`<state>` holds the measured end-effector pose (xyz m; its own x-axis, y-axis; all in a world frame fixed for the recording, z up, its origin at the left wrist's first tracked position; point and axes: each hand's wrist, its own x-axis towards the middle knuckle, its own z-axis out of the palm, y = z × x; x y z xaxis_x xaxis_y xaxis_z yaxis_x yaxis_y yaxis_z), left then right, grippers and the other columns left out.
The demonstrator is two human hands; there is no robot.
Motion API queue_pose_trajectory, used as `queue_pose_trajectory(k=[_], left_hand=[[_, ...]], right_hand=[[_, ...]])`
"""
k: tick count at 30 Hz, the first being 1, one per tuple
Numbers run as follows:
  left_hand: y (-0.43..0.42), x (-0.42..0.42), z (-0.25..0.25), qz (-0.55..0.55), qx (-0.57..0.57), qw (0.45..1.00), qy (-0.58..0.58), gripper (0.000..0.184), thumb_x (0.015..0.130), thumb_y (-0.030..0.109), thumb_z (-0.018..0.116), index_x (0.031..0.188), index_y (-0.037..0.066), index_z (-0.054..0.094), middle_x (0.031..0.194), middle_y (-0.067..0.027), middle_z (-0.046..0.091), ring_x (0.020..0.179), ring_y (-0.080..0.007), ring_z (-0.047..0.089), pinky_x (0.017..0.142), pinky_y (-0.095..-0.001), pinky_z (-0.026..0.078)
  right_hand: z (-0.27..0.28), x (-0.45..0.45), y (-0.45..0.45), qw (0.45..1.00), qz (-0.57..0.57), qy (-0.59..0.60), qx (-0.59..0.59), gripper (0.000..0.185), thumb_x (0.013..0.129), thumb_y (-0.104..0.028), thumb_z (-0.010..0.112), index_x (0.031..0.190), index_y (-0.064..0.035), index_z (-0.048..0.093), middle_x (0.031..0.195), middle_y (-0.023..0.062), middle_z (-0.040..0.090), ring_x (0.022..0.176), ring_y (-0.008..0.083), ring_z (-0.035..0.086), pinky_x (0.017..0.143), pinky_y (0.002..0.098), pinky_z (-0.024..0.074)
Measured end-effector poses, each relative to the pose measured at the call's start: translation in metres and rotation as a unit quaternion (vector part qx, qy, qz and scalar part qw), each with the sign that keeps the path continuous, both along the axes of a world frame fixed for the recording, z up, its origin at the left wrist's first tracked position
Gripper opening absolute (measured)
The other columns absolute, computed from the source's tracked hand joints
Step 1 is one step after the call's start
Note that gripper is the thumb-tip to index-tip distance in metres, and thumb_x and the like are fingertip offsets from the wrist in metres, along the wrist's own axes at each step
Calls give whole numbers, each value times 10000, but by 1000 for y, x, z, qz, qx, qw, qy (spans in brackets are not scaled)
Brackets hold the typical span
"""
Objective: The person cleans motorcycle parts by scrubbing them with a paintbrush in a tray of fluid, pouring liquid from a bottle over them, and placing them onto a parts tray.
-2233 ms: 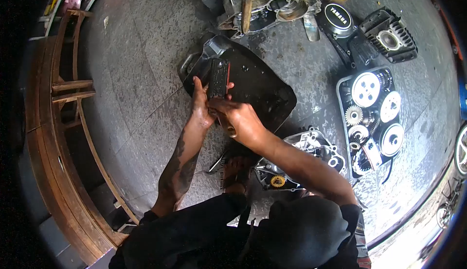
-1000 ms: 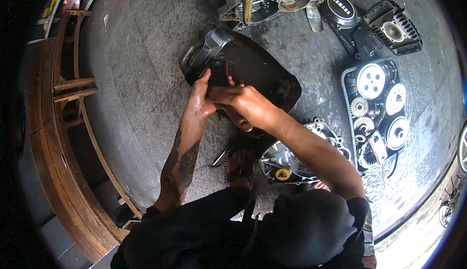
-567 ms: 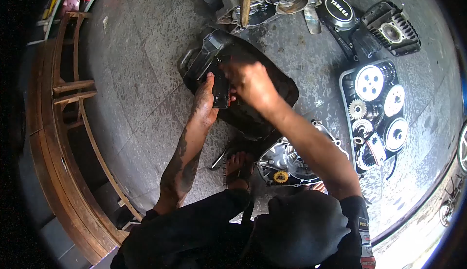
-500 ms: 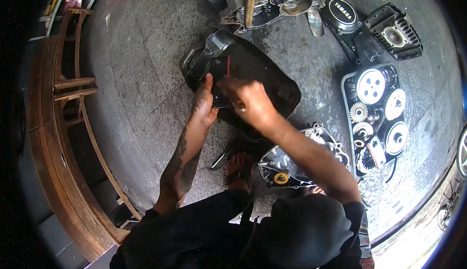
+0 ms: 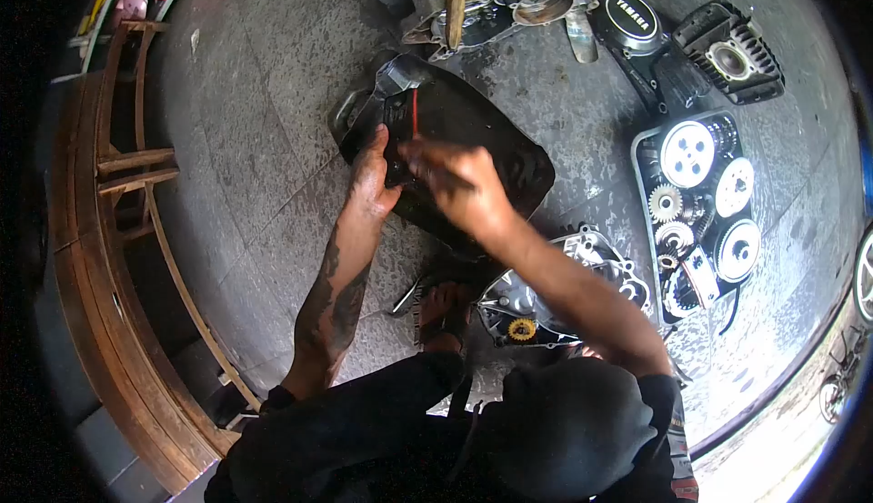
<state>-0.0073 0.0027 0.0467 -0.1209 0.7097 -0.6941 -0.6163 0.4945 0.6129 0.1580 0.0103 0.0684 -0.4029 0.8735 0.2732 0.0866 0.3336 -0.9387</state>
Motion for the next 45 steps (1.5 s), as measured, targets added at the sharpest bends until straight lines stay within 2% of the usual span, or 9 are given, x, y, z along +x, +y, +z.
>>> queue_pose_trajectory(k=[7, 11, 15, 16, 20, 30, 37, 40, 45], left_hand=[[-10, -7, -1, -55, 2, 996, 66, 469, 1022, 437, 368, 1225, 56, 551, 1084, -88, 658, 838, -232, 659, 728, -365, 558], [-10, 16, 23, -76, 86, 992, 60, 475, 1011, 484, 371, 1180, 85, 565, 1050, -80, 656, 824, -198, 668, 686, -350, 564], [-15, 11, 14, -161, 103, 982, 8, 582, 983, 566, 359, 1239, 75, 539, 1086, -83, 654, 811, -181, 665, 640, -318, 552], [-11, 26, 21, -28, 90, 995, 39, 657, 972, 617, 306, 1251, 66, 530, 1047, -85, 671, 771, -163, 651, 623, -292, 541], [-7, 4, 24, -67, 120, 989, 52, 754, 933, 699, 227, 1230, 76, 530, 953, -80, 675, 682, -143, 610, 568, -272, 494], [1, 14, 15, -91, 29, 991, 89, 536, 980, 594, 355, 1128, 117, 551, 817, -8, 568, 596, -90, 486, 506, -228, 384], [-9, 16, 11, -74, -15, 987, 142, 418, 1009, 492, 399, 1164, 138, 558, 894, 34, 563, 720, -74, 497, 592, -258, 410], [-10, 17, 22, -101, 49, 982, 149, 723, 966, 653, 280, 1404, 102, 445, 912, 36, 573, 739, -94, 513, 646, -271, 440], [-15, 15, 11, -173, 27, 981, 87, 911, 871, 795, 220, 1409, 91, 431, 908, 1, 592, 793, -96, 562, 703, -249, 483]], right_hand=[[14, 15, -22, 997, 72, 7, -19, 251, 827, 50, 631, 1073, 9, 658, 1012, 191, 685, 981, 329, 672, 828, 361, 543], [15, 11, 41, 998, -59, 0, 22, 211, 846, 29, 588, 1044, 14, 657, 890, 168, 693, 781, 299, 693, 676, 352, 559], [0, 2, 47, 986, 6, -153, 71, 237, 852, -24, 607, 1080, 12, 658, 1068, 200, 666, 967, 343, 667, 813, 362, 543], [9, 0, 29, 986, 37, -139, 79, 237, 837, -10, 620, 1071, 8, 654, 1076, 206, 657, 986, 355, 654, 821, 372, 540], [2, 0, -42, 990, 121, -72, -16, 285, 817, 24, 632, 1101, 17, 637, 1073, 177, 676, 965, 327, 675, 834, 358, 545], [18, 8, 44, 995, -98, -25, -4, 245, 828, 39, 614, 1055, -22, 684, 947, 187, 700, 858, 304, 707, 745, 343, 556], [3, -8, -15, 999, 1, -8, 35, 273, 785, 78, 616, 1043, 13, 673, 956, 213, 685, 835, 314, 700, 742, 357, 559], [3, 3, -10, 999, 12, 21, 31, 317, 765, 89, 619, 1068, 8, 662, 980, 207, 682, 862, 324, 695, 748, 363, 557], [13, 10, 35, 996, -85, -18, 34, 304, 796, 81, 558, 1075, 11, 659, 1070, 234, 656, 1022, 345, 652, 852, 361, 539]])
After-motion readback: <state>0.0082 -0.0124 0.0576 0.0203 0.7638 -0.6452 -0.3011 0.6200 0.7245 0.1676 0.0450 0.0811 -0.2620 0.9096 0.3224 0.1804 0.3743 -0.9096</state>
